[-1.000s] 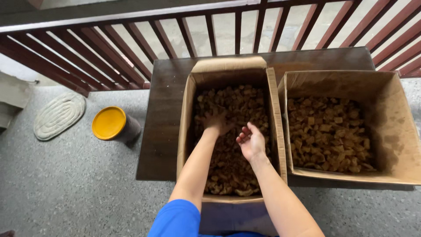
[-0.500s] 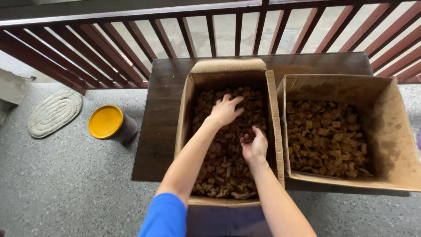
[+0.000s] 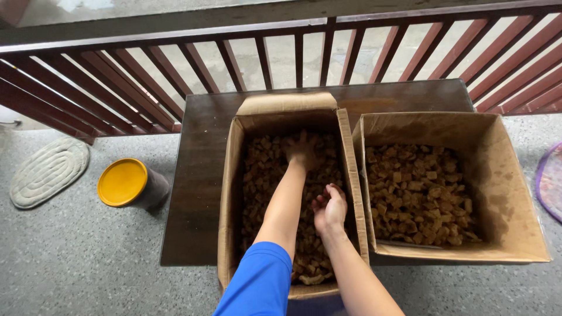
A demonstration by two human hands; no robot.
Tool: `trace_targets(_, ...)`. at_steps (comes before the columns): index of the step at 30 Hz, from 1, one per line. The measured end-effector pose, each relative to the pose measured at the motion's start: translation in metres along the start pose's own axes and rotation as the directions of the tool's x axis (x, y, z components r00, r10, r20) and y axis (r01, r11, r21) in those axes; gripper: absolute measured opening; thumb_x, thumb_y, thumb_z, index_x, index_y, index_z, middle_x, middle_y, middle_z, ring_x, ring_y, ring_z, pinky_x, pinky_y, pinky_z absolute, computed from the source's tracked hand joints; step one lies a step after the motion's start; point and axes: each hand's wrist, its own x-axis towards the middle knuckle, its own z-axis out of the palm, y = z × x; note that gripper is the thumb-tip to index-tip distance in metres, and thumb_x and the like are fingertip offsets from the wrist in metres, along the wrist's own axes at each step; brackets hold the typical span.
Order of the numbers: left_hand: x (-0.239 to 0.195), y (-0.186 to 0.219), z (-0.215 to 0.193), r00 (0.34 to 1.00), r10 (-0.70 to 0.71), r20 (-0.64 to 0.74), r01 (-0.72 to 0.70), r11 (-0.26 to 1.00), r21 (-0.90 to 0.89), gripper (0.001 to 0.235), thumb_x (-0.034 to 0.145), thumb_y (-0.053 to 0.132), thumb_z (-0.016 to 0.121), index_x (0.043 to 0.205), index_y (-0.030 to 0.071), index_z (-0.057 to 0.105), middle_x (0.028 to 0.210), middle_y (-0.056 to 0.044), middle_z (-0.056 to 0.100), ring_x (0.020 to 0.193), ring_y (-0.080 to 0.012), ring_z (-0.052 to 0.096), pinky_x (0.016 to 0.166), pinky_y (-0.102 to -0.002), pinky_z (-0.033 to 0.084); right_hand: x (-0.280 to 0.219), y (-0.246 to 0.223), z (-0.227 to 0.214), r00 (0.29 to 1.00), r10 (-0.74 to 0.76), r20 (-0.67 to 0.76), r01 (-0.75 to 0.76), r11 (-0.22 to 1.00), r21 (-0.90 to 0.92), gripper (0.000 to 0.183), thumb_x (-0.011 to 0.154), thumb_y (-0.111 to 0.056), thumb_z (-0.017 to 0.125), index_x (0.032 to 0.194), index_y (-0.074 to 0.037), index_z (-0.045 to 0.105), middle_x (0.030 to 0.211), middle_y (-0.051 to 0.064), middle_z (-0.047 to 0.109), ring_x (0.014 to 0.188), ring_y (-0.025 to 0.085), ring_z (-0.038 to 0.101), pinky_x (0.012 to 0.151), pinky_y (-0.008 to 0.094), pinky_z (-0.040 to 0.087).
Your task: The person sits on the floor in front of a low table with two cardboard boxes filled with dried fruit. They repeatedly scoop handfuls of the fruit from the left box, inspect the pieces in their hands, and transfer them to the right box.
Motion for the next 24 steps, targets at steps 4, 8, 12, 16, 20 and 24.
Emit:
trace_targets(4,-0.017,-0.007,0.013,0.998,0.055,-0.04,-0.056,0.998,-0.02,0.09,0.081,0.069,0.068,0.156,0.032,0.036,0.171,-0.01,0.017,0.146,-0.0611,0.02,0.108,-0.067,0.038,0.02,0.007,-0.01,1.0,0.01,0.004,-0.01,1.0,-0.012,0.016,0.092,-0.018,0.066,0.108,-0.02,0.063,0.092,-0.003,0.059,0.077,0.016,0.055,0.069,0.038,0.05)
trace_targets(8,-0.068,-0.033,0.043,0.972,0.166,-0.168,-0.168,0.986,0.002,0.091,0.087,0.073,0.069,0.158,0.024,0.039,0.156,-0.018,0.041,0.144,-0.0548,0.033,0.124,-0.069,0.024,0.038,0.009,-0.018,0.998,-0.006,0.069,0.009,0.999,-0.053,0.015,0.093,-0.02,0.067,0.107,-0.022,0.063,0.091,-0.003,0.059,0.077,0.015,0.056,0.069,0.038,0.05)
trace_targets(12,-0.133,-0.061,0.05,0.984,0.147,-0.1,-0.162,0.973,-0.164,0.09,0.079,0.057,0.074,0.158,0.027,0.041,0.159,-0.019,0.044,0.135,-0.0502,0.047,0.112,-0.055,0.043,0.045,0.008,-0.008,0.993,-0.034,0.111,0.054,0.98,-0.19,0.018,0.091,-0.017,0.065,0.107,-0.024,0.062,0.092,-0.005,0.062,0.078,0.013,0.058,0.068,0.036,0.049)
trace_targets(16,-0.174,-0.092,0.021,0.935,0.236,0.265,-0.17,0.954,-0.247,0.097,0.075,0.054,0.073,0.16,0.036,0.032,0.161,-0.017,0.038,0.141,-0.0426,0.044,0.115,-0.052,0.039,0.07,-0.002,0.014,0.983,-0.114,0.142,0.163,0.899,-0.406,0.029,0.09,-0.015,0.069,0.118,-0.022,0.063,0.101,-0.005,0.061,0.087,0.013,0.056,0.072,0.037,0.043)
trace_targets(20,-0.142,-0.115,-0.013,0.894,0.12,0.431,-0.036,0.98,-0.198,0.083,0.091,0.061,0.066,0.162,0.041,0.028,0.169,-0.022,0.014,0.153,-0.0483,0.019,0.124,-0.056,0.023,0.099,-0.017,0.048,0.804,-0.337,0.49,0.593,0.403,-0.697,0.045,0.092,-0.027,0.073,0.133,-0.014,0.061,0.133,0.009,0.063,0.125,0.027,0.058,0.108,0.046,0.047)
trace_targets(24,-0.062,-0.127,0.004,0.99,0.046,-0.134,-0.104,0.878,-0.468,0.084,0.092,0.061,0.063,0.164,0.036,0.027,0.168,-0.03,0.013,0.156,-0.0487,0.021,0.124,-0.06,0.028,0.102,-0.023,0.082,0.821,-0.205,0.534,0.475,-0.275,-0.836,0.07,0.091,-0.053,0.068,0.151,-0.024,0.045,0.162,0.018,0.031,0.144,0.046,0.03,0.118,0.055,0.03)
